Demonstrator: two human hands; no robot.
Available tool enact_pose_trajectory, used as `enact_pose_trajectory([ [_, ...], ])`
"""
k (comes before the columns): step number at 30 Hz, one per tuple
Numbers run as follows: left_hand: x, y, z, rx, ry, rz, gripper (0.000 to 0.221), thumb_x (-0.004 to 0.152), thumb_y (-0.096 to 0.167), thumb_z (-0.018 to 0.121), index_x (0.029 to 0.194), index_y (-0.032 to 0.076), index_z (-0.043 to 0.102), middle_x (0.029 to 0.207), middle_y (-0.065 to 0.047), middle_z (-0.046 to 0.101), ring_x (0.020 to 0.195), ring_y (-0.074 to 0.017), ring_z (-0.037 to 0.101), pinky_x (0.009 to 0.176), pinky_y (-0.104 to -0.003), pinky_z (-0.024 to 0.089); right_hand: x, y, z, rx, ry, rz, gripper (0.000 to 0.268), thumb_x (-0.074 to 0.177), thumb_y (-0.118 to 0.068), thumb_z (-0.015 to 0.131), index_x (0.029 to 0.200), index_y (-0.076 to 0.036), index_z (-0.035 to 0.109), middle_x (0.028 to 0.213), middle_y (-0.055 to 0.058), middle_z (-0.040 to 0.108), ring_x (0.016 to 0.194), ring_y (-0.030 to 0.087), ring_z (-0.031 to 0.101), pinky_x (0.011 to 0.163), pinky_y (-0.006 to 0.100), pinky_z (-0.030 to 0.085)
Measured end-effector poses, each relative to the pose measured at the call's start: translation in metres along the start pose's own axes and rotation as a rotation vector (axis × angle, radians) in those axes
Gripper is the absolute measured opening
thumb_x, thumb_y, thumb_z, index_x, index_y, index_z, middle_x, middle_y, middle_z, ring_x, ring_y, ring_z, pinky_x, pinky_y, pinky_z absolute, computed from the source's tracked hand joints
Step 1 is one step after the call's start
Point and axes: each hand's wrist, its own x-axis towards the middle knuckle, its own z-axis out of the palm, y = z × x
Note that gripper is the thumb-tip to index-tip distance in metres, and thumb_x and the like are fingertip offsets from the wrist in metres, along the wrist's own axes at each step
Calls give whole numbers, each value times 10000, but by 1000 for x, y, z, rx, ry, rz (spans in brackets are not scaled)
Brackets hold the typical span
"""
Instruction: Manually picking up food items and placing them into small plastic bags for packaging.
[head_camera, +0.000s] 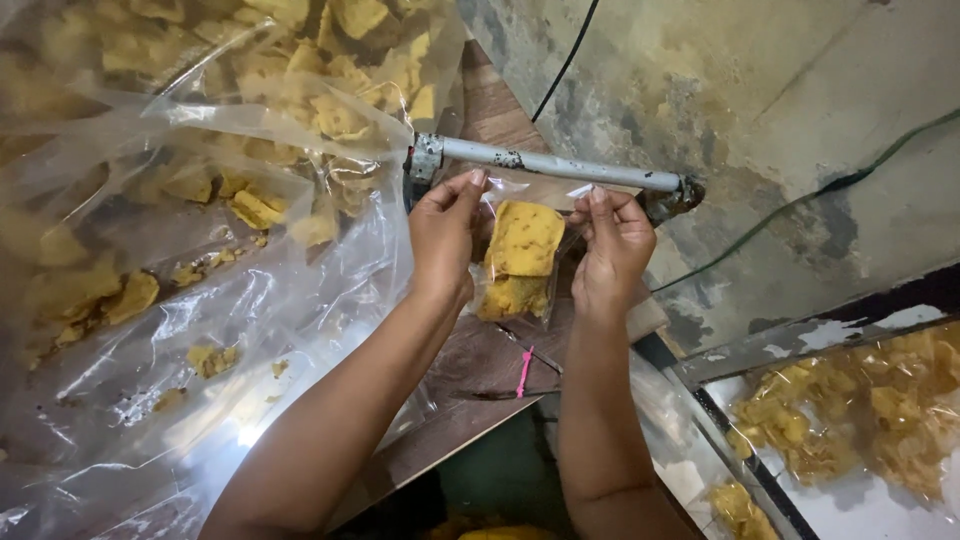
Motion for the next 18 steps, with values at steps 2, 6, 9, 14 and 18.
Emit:
enact_pose_trajectory([
  [2, -6, 7, 2, -26, 22, -39, 244, 917, 237, 758, 1065, 42, 759, 875, -80, 714, 701, -184, 729, 586, -303, 644, -1, -3, 2, 6, -7, -3, 115, 967, -121, 723, 911, -27, 688, 750, 116, 701, 625, 132, 693, 582, 216, 589],
  [6, -32, 25, -1, -18, 17, -47, 243, 899, 261, 781, 1055, 74, 764, 794, -63, 676, 613, -215, 727, 493, -337, 626, -8, -10, 0, 10, -13, -9, 111, 970, -118, 720, 920, -26, 683, 764, 125, 703, 642, 141, 700, 608, 215, 597],
  [9, -64, 41, -6, 51, 33, 37, 265, 887, 233, 800, 1055, 29, 782, 847, -92, 678, 719, -190, 678, 572, -353, 598, -31, -45, 7, -36, -65, -29, 78, 968, -67, 709, 934, -13, 663, 782, 111, 684, 703, 136, 678, 680, 240, 589],
  [14, -94, 13, -23, 328, -193, 534, 72, 897, 166, 813, 956, 126, 809, 892, -72, 763, 873, -221, 720, 831, -341, 556, -90, -79, 34, -582, -138, -702, 245, 851, -186, 860, 995, -67, 703, 985, 86, 675, 997, 267, 638, 986, 379, 459],
  [18, -108, 28, -46, 194, -117, 464, 45, 938, 94, 744, 969, 81, 774, 879, -57, 748, 829, -129, 669, 796, -329, 577, -68, -17, 1, -882, -205, -920, 397, 1073, -350, 535, 761, -125, 635, 767, 9, 580, 813, 209, 562, 989, 427, 309],
])
